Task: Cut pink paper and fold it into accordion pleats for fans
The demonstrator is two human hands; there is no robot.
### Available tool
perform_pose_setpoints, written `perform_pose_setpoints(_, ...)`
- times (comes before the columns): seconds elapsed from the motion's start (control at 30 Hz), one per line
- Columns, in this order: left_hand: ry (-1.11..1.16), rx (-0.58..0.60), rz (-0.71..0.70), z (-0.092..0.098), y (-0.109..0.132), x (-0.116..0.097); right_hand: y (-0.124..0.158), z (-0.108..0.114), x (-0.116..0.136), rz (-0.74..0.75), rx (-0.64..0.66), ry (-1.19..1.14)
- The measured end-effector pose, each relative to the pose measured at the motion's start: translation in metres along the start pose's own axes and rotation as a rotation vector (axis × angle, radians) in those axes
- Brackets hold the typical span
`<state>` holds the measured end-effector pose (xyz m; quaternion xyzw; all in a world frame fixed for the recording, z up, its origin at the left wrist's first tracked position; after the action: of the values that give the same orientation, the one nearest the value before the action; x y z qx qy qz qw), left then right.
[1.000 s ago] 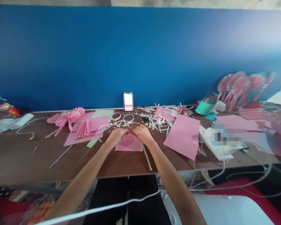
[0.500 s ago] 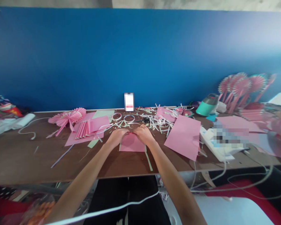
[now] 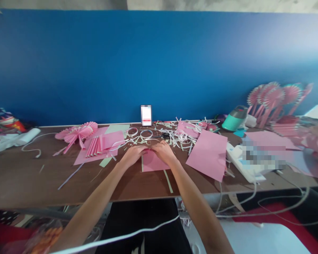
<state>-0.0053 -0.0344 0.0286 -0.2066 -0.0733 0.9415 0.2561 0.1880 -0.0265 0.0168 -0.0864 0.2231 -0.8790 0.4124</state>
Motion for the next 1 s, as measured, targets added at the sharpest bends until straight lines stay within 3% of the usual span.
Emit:
perform_pose_setpoints(0.4,0.180,0.025,-0.020,-0.005,-0.003,0.005,0.005,0.005,-0.004,-0.042,0.009,-0.009)
perform_pose_setpoints(0.8,0.158,-0.041,0.049,-0.008,-0.004,0.007,0.004,0.002,-0.002,-0.063,0.003,-0.019)
perform_pose_setpoints(1.0,0.093,-0.055,0.097,-0.007,-0.004,0.007,-0.005,-0.002,0.010,0.013,0.006,0.024)
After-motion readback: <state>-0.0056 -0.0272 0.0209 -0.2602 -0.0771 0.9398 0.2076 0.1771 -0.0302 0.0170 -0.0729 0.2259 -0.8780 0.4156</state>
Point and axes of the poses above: each hand's wrist, its own y-axis away from the middle knuckle, its own z-axis out of the back of the hand, x = y × z, the point moved 1 cm from there along -y, towards the middle knuckle, and after that the axes turned 9 degrees about z, right-handed, at the moved point
